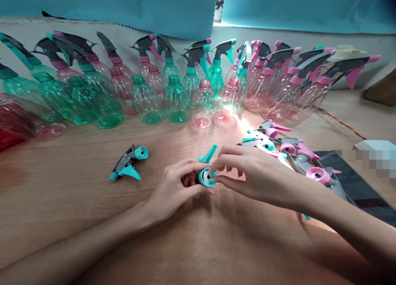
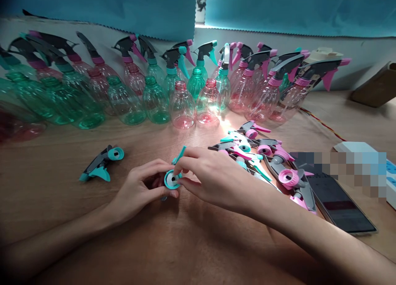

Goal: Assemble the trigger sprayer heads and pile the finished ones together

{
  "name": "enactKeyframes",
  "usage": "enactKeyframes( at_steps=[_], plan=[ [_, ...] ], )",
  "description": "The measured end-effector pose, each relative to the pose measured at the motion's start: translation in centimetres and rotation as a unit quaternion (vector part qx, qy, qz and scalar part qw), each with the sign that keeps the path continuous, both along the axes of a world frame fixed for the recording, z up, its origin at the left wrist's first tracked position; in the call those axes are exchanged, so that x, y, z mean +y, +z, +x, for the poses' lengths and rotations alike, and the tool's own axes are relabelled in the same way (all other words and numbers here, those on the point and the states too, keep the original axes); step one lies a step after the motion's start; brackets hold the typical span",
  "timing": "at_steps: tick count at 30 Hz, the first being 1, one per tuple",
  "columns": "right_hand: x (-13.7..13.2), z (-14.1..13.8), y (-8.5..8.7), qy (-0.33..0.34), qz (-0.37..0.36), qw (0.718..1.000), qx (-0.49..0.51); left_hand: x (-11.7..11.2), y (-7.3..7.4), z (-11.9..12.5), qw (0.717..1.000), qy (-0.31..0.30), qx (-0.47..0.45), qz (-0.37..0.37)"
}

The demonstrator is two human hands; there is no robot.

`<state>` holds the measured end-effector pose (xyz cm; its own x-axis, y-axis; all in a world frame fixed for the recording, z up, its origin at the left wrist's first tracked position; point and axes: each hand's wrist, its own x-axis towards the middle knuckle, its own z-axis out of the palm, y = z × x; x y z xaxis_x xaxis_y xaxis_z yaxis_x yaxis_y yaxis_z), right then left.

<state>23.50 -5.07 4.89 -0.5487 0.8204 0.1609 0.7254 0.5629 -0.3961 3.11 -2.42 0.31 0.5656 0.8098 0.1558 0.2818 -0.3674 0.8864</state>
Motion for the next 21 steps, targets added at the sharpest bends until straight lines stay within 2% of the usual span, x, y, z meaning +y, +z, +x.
enactKeyframes(
  at_steps=[6, 21],
  plan=[
    [0.02, -0.37, -0.1, 0.022, 0.03, 0.999, 0.019, 0.09, -0.09, -0.03, 1.0, -0.002, 0.003, 0.015],
    [0.09, -0.83, -0.49, 0.035, 0.027, 0.999, 0.019, -0.14, -0.12, 0.04, 0.998, -0.006, 0.017, 0.055]
  ],
)
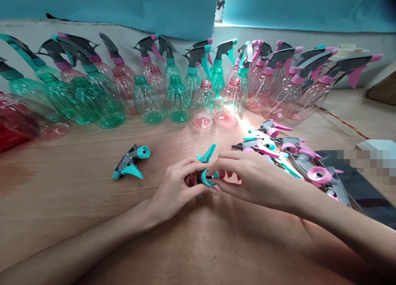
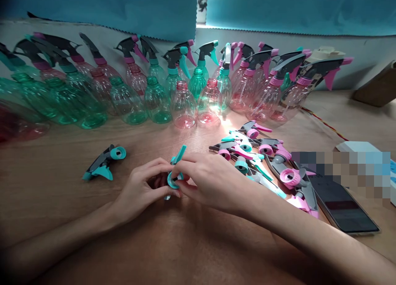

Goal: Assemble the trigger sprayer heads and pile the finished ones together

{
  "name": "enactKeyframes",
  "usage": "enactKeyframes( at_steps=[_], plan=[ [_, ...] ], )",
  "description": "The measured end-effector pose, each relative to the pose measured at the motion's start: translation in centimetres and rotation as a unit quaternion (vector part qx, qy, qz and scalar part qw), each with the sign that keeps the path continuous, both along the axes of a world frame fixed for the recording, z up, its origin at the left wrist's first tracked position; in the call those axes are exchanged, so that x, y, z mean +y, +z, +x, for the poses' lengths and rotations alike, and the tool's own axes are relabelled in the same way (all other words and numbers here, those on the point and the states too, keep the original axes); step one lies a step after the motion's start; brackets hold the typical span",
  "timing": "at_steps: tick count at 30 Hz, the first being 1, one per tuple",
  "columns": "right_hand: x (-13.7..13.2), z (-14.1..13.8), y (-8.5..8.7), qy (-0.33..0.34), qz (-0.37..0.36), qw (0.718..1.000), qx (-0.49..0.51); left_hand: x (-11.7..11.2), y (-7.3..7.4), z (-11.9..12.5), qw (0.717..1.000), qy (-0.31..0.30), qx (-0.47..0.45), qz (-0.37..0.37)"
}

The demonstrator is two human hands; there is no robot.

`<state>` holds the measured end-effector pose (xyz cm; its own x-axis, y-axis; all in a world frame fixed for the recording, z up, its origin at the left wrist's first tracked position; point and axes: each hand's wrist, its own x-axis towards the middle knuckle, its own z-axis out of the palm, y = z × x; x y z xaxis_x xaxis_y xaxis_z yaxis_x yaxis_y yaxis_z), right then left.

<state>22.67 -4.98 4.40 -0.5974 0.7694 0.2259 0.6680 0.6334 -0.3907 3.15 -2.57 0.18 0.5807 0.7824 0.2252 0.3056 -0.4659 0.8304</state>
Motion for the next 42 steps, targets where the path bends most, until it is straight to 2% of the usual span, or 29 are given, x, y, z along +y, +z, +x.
enactKeyframes(
  at_steps=[8, 13, 19, 23, 33, 38, 42],
  plan=[
    [-0.2, 0.5, 1.0, -0.001, -0.013, 0.999, -0.042, -0.2, 0.2, 0.1, 1.0, -0.002, 0.013, -0.004],
    [-0.1, -0.1, 0.3, -0.001, -0.001, 1.0, -0.002, -0.1, 0.0, 0.0, 1.0, -0.004, 0.008, 0.01],
    [-0.3, -0.6, -0.8, -0.059, 0.02, 0.997, 0.048, -0.1, -0.1, -0.1, 1.0, 0.001, 0.006, 0.019],
    [-0.1, -0.3, -0.8, -0.082, 0.025, 0.996, 0.032, -0.2, -0.1, 0.0, 1.0, 0.005, 0.0, 0.019],
    [-0.1, 0.6, 0.9, -0.017, -0.02, 1.0, -0.01, -0.2, 0.0, 0.0, 1.0, -0.01, 0.001, -0.001],
    [-0.2, 0.0, 0.0, -0.007, 0.014, 1.0, 0.006, -0.2, -0.1, 0.0, 1.0, -0.002, -0.01, -0.007],
    [-0.4, -0.5, -1.1, -0.034, 0.047, 0.998, 0.016, -0.1, -0.1, 0.0, 1.0, 0.003, -0.017, -0.012]
  ],
)
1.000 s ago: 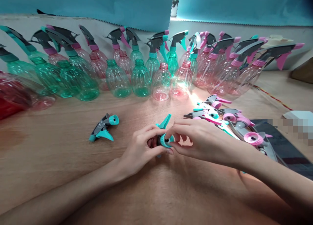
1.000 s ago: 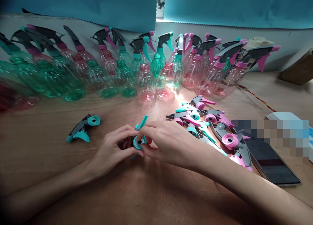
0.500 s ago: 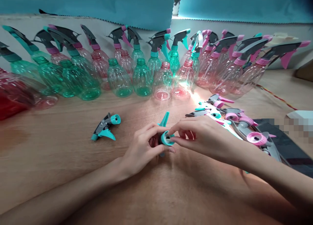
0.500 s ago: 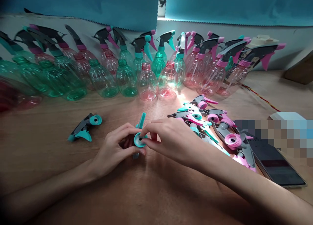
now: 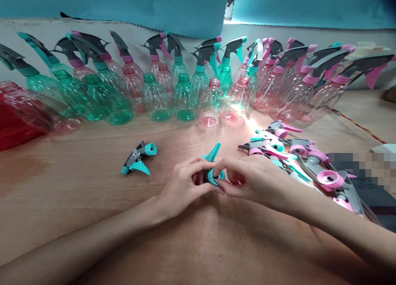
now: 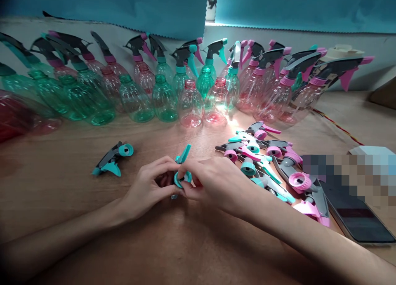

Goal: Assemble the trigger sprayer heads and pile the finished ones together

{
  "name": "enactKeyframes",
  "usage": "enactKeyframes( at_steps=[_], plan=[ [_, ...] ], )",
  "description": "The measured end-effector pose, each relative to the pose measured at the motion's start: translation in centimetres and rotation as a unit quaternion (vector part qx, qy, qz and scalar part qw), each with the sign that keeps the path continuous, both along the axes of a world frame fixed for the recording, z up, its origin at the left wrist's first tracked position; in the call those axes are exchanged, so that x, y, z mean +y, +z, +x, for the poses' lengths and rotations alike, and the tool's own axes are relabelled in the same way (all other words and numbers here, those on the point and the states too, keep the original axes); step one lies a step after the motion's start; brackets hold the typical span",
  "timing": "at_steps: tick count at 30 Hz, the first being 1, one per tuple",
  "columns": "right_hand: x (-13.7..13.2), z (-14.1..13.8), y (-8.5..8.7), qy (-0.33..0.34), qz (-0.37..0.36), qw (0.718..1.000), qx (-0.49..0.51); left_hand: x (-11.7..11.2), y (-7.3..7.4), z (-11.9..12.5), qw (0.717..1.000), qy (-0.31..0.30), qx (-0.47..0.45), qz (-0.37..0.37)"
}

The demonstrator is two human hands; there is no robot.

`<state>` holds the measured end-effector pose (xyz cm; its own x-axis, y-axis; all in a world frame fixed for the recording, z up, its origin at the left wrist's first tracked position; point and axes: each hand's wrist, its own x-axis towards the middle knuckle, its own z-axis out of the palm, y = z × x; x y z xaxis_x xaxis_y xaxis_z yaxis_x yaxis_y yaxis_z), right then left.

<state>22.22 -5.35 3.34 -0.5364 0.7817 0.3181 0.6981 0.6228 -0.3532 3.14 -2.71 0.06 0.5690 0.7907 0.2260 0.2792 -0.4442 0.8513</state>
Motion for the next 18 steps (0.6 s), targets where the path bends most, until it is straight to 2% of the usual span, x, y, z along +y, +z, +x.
enactKeyframes(
  at_steps=[3, 10, 13, 18],
  plan=[
    [-0.1, 0.1, -0.2, -0.028, 0.03, 0.999, -0.009, 0.0, 0.1, 0.0, 1.0, 0.004, 0.001, 0.004],
    [-0.2, 0.5, 0.7, -0.041, 0.022, 0.999, -0.026, -0.3, 0.3, 0.1, 0.999, 0.019, 0.014, 0.028],
    [-0.3, 0.7, 1.0, -0.037, 0.04, 0.998, -0.011, -0.2, 0.3, 0.0, 0.997, 0.023, 0.027, 0.073],
    [-0.6, 0.9, 1.8, -0.034, 0.061, 0.997, 0.019, 0.3, 0.8, -1.0, 0.978, 0.034, 0.077, 0.189]
  ],
)
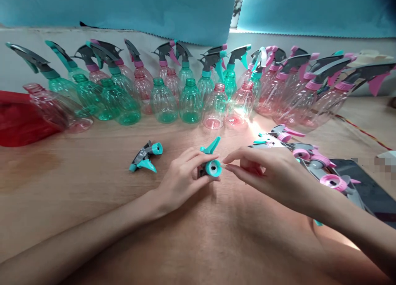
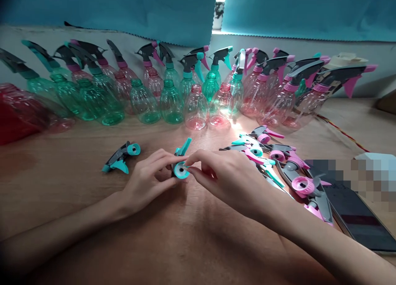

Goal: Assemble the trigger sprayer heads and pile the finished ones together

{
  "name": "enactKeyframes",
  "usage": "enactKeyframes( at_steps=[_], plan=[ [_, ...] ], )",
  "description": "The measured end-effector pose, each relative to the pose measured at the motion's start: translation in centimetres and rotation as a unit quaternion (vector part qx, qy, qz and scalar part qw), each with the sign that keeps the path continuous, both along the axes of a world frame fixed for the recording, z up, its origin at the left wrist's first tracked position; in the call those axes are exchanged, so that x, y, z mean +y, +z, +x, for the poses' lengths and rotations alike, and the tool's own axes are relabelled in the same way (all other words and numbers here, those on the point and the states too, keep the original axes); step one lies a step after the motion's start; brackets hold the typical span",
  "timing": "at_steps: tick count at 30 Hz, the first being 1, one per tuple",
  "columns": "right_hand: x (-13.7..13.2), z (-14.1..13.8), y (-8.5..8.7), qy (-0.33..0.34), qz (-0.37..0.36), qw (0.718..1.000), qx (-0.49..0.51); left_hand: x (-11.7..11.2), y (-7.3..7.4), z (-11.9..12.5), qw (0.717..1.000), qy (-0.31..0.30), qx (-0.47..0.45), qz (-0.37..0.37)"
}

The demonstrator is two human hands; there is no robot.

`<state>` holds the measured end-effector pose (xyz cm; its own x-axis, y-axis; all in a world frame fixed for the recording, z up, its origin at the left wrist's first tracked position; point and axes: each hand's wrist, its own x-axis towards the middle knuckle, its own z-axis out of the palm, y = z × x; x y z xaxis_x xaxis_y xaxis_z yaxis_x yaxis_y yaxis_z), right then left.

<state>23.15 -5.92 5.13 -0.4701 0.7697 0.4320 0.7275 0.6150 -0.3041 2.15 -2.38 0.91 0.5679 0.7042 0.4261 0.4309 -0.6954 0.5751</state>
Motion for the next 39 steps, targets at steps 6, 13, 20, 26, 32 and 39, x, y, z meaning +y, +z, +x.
enactKeyframes(
  at_steps=[6, 13, 20, 26, 32, 39],
  plan=[
    [-0.4, -0.3, 0.3, -0.012, -0.001, 1.0, 0.001, 0.7, 1.5, -2.4, 0.992, 0.1, 0.054, 0.049],
    [-0.4, -0.5, 0.3, 0.0, 0.003, 1.0, -0.016, 2.9, 2.6, -6.2, 0.97, 0.104, 0.195, 0.101],
    [-0.8, -0.5, 0.8, 0.006, -0.051, 0.998, -0.047, 3.8, 3.0, -8.5, 0.942, 0.088, 0.296, 0.134],
    [-1.5, 1.7, 3.4, -0.021, -0.011, 0.999, -0.032, 2.9, 3.7, -7.2, 0.962, 0.071, 0.239, 0.114],
    [-2.9, 5.1, 5.6, -0.093, 0.002, 0.995, 0.024, 2.6, 3.6, -1.2, 0.974, -0.029, 0.207, 0.088],
    [-4.6, 7.9, 5.2, -0.121, -0.065, 0.99, 0.034, 3.7, 2.2, 8.2, 0.953, -0.169, 0.211, 0.139]
  ],
)
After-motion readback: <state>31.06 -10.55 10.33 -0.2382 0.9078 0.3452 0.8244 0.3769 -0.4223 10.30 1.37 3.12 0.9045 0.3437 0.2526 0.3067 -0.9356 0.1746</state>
